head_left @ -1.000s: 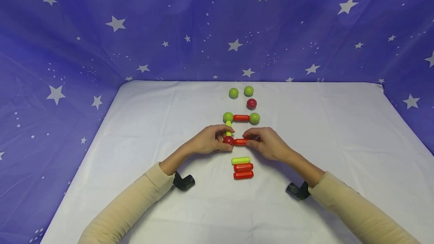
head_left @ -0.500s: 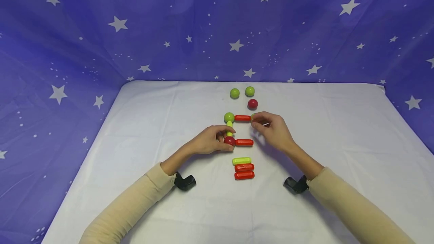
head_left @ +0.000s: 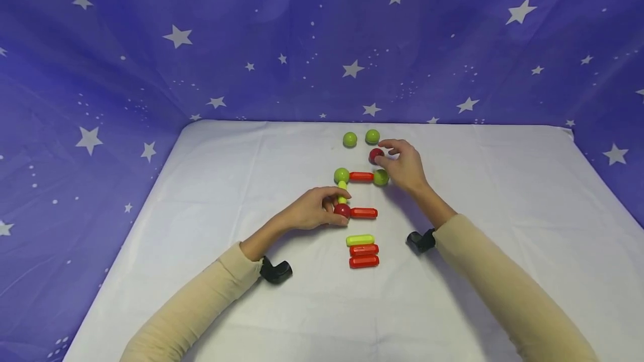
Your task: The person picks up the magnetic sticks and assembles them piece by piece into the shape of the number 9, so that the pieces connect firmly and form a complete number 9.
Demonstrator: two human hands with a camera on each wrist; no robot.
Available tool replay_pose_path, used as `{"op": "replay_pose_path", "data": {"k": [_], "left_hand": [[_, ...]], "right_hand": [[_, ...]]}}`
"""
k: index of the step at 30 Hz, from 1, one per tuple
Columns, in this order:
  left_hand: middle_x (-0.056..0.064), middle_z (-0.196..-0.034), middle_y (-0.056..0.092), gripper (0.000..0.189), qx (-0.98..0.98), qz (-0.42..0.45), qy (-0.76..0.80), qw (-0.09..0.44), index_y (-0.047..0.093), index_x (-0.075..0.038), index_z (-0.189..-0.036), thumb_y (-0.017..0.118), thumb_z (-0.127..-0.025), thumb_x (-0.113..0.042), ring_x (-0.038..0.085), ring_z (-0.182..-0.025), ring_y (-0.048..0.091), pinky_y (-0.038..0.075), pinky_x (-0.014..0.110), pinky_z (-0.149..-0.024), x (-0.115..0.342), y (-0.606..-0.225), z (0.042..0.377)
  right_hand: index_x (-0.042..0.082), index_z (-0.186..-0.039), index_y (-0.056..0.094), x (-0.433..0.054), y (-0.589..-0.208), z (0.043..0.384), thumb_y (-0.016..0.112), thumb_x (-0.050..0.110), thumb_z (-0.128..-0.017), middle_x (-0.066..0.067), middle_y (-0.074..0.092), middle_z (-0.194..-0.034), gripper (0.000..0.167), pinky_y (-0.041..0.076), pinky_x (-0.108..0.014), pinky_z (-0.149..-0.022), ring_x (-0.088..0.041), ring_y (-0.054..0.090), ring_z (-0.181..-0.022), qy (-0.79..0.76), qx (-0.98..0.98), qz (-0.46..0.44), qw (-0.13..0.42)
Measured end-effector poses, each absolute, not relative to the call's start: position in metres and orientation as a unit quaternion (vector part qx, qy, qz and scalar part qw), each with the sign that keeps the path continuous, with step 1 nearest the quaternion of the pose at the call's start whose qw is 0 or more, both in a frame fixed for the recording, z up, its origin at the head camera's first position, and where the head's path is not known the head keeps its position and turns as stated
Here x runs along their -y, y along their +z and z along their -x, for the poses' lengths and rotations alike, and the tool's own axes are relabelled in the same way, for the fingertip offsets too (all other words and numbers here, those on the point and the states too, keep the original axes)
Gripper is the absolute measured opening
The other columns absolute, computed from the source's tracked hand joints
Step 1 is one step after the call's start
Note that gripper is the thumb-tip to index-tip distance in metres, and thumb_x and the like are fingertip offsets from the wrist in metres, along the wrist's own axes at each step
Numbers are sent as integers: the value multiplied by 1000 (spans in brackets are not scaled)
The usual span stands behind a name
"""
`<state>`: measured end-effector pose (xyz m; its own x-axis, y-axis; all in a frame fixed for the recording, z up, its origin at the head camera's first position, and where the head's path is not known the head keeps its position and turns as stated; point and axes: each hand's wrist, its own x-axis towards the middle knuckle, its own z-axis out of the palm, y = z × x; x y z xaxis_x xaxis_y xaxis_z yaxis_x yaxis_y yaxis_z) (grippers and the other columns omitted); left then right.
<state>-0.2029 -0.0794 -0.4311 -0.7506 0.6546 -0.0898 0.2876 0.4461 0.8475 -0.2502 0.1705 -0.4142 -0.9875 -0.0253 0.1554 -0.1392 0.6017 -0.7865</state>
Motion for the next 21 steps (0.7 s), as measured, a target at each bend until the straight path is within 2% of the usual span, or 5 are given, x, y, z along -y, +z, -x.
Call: {"op": "replay_pose_path", "data": {"k": [4,8,21], "left_hand": [[3,-95,57,50,-826,-285,439,208,62,-9,-126,83,-82,-21,15,-75,53,45,24,-64,78,-432,202],[2,-95,57,50,-827,-284,437,209,62,-9,-126,83,-82,-21,15,-75,52,45,25,-64,79,-433,202],[2,-94,58,51,-829,-282,436,208,62,-11,-126,83,-81,-23,15,-73,53,44,24,-61,80,-433,204]], "right_hand": [[0,-134,57,-174,-419,263,70,11,-91,-22,57,-129,46,46,-48,-96,-37,54,-115,434,900,-38,5],[2,-141,51,-173,-423,268,69,14,-92,-22,57,-129,54,46,-47,-98,-35,54,-115,422,905,-36,-45],[3,-138,56,-171,-423,269,67,11,-94,-20,60,-127,46,41,-46,-104,-34,54,-115,379,924,-31,-38]]}}
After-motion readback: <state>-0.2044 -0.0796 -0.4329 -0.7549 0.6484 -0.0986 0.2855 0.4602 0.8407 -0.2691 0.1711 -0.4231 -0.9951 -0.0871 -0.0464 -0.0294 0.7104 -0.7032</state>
